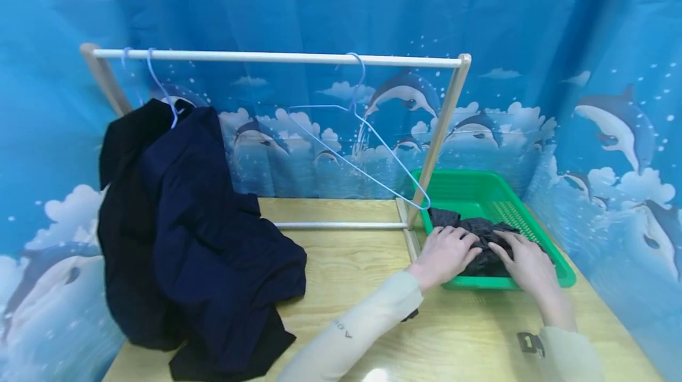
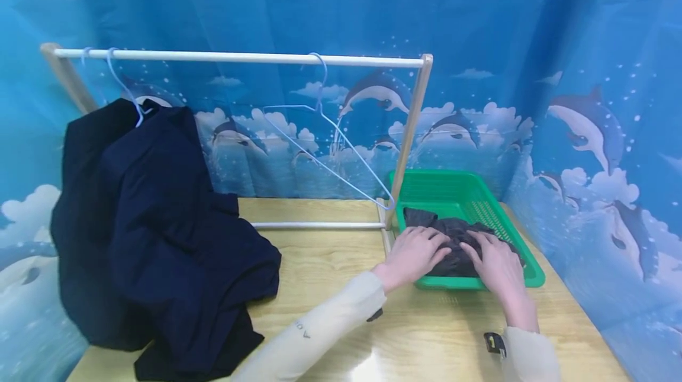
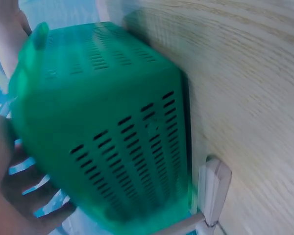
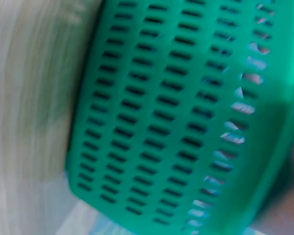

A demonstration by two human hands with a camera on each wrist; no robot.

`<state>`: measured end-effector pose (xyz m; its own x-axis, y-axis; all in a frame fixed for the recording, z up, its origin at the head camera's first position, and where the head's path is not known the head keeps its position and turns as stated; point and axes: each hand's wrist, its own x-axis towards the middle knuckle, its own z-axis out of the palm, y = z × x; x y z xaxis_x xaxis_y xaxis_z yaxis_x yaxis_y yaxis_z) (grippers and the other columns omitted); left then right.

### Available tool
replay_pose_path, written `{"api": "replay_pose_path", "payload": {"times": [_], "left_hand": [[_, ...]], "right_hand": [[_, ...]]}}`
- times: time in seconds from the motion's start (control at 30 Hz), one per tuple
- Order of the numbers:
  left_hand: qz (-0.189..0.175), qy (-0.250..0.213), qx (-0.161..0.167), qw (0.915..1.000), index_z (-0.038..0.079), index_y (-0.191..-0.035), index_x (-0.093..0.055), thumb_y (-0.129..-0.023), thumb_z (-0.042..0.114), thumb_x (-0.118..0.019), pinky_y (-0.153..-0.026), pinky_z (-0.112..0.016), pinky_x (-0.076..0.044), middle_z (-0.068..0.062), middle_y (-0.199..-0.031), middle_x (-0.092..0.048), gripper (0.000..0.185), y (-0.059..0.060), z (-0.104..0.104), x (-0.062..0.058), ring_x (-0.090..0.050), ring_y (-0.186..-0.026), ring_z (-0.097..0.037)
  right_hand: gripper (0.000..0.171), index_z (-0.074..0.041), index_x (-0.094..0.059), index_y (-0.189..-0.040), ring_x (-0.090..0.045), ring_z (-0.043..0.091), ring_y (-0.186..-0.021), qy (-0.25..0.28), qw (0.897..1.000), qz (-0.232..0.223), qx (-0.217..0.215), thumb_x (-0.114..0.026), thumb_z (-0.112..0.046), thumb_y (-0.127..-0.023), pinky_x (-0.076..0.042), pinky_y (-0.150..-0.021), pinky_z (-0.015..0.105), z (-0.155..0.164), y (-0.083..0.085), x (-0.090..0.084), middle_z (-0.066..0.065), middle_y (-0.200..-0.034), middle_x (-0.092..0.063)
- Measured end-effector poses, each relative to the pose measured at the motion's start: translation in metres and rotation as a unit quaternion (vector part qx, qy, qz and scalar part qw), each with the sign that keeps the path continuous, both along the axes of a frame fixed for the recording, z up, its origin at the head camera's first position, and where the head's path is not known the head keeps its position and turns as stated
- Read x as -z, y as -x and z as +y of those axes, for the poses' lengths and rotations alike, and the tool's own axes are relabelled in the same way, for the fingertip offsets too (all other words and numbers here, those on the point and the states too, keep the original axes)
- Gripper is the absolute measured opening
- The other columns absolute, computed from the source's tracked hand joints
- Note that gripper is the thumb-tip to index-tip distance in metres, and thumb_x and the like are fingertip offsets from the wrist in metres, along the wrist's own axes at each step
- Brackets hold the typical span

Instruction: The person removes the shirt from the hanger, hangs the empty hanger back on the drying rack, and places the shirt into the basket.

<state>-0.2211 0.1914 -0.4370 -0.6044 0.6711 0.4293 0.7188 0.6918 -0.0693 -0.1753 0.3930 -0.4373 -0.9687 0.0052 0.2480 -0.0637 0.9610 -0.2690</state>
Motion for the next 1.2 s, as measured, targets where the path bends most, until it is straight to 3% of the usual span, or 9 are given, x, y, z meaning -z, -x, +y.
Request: {"api": "replay_pose_path", "payload": {"times": [0.07,0.17,0.37,0.47,0.73,0.97,1.2], "left_hand": [[0.035,-0.030,-0.001,0.9990,0.032,-0.125,-0.068,-0.108,0.043,-0.046,-0.094,-0.025,-0.049,0.015,-0.118,-0.069,0.031,0.001,-0.009,-0.005,-0.064,-0.109,-0.005],[0.057,-0.066,-0.001,0.9961,0.029,-0.121,-0.069,-0.106,0.039,-0.052,-0.084,-0.024,-0.053,0.014,-0.109,-0.070,0.025,0.005,-0.025,-0.011,-0.067,-0.099,-0.006],[0.059,-0.109,-0.012,0.9922,0.026,-0.112,-0.074,-0.103,0.034,-0.060,-0.070,-0.023,-0.053,0.014,-0.099,-0.074,0.019,0.011,-0.067,-0.012,-0.069,-0.083,-0.007],[0.056,-0.120,-0.026,0.9909,0.026,-0.105,-0.077,-0.101,0.034,-0.063,-0.063,-0.022,-0.051,0.014,-0.092,-0.074,0.016,0.011,-0.088,-0.008,-0.069,-0.074,-0.006],[0.025,-0.127,-0.071,0.9891,0.024,-0.098,-0.078,-0.100,0.034,-0.065,-0.049,-0.017,-0.040,0.015,-0.080,-0.072,0.017,0.009,-0.142,-0.006,-0.062,-0.061,-0.002],[0.012,-0.138,-0.111,0.9842,0.022,-0.099,-0.078,-0.101,0.033,-0.064,-0.045,-0.016,-0.034,0.012,-0.078,-0.072,0.017,0.008,-0.188,-0.015,-0.055,-0.053,-0.003],[0.050,-0.143,-0.150,0.9771,0.021,-0.098,-0.077,-0.100,0.031,-0.066,-0.046,-0.020,-0.041,0.009,-0.079,-0.072,0.015,0.004,-0.243,-0.033,-0.060,-0.057,-0.006]], "right_hand": [[0.046,-0.002,-0.059,-0.136,-0.051,0.060,-0.109,-0.002,0.997,0.071,0.007,-0.060,-0.034,-0.103,-0.042,-0.077,0.070,-0.009,-0.001,-0.004,0.034,-0.131,-0.056],[0.037,-0.005,-0.065,-0.129,-0.058,0.055,-0.099,-0.010,0.986,0.167,-0.005,-0.071,-0.020,-0.096,-0.045,-0.072,0.065,-0.029,-0.001,-0.013,0.030,-0.120,-0.063],[0.032,-0.004,-0.072,-0.115,-0.063,0.045,-0.083,-0.014,0.962,0.269,-0.047,-0.081,-0.011,-0.085,-0.049,-0.065,0.057,-0.076,0.004,-0.017,0.023,-0.101,-0.069],[0.028,-0.005,-0.073,-0.110,-0.062,0.041,-0.078,-0.010,0.958,0.278,-0.064,-0.082,-0.011,-0.084,-0.050,-0.061,0.054,-0.095,0.005,-0.013,0.019,-0.097,-0.069],[0.019,-0.008,-0.075,-0.101,-0.063,0.036,-0.079,-0.016,0.962,0.253,-0.100,-0.081,-0.014,-0.085,-0.050,-0.061,0.050,-0.134,0.012,0.000,0.010,-0.091,-0.070],[0.017,-0.011,-0.075,-0.102,-0.063,0.028,-0.072,-0.007,0.968,0.223,-0.115,-0.079,-0.022,-0.089,-0.050,-0.054,0.043,-0.169,0.022,0.002,0.007,-0.090,-0.072],[0.016,-0.017,-0.075,-0.105,-0.063,0.021,-0.065,0.027,0.968,0.204,-0.146,-0.078,-0.022,-0.090,-0.042,-0.045,0.033,-0.205,0.029,-0.005,0.001,-0.093,-0.074]]}}
